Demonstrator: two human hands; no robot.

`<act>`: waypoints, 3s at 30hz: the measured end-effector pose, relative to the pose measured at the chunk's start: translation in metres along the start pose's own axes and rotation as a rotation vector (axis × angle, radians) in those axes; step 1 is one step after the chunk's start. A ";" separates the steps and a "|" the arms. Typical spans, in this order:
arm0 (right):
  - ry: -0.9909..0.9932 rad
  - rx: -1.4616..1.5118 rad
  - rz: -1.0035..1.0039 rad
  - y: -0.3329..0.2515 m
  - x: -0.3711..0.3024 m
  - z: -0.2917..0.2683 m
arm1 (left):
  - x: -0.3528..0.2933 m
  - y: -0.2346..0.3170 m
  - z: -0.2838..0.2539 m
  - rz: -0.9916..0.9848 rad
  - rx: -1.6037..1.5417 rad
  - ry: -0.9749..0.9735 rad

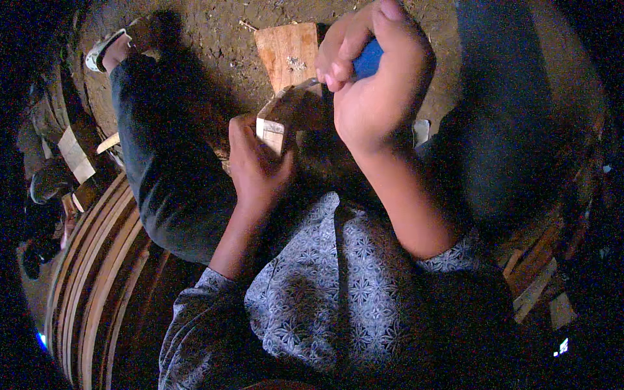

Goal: The person sits on the ground and uses a chisel to carve a small wooden block, repeatedly removing shavings and shaping the interior. The person rotates the block to access different sides and continues carving throughout the clip.

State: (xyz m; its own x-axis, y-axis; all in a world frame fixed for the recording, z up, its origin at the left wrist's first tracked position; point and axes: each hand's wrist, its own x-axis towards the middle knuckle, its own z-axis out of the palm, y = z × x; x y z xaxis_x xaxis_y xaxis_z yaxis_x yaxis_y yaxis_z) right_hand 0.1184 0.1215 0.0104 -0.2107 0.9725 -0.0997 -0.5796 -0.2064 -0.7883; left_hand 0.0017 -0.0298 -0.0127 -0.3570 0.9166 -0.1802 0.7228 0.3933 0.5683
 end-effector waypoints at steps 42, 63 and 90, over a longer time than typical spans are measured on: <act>-0.229 0.007 -0.060 -0.031 0.002 0.021 | 0.002 0.017 0.014 -0.030 0.017 -0.017; -0.059 -0.408 -0.028 0.016 0.009 -0.002 | 0.000 0.022 0.023 -0.026 -0.086 0.023; 0.038 -0.016 -0.047 -0.007 0.016 0.006 | 0.000 0.014 0.031 -0.030 -0.085 0.078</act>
State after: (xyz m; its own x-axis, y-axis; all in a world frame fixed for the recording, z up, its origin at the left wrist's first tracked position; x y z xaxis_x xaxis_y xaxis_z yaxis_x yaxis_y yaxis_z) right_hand 0.1148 0.1377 0.0182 -0.1532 0.9846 -0.0846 -0.5752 -0.1585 -0.8025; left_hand 0.0300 -0.0220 -0.0303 -0.4249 0.8949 -0.1365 0.6598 0.4094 0.6301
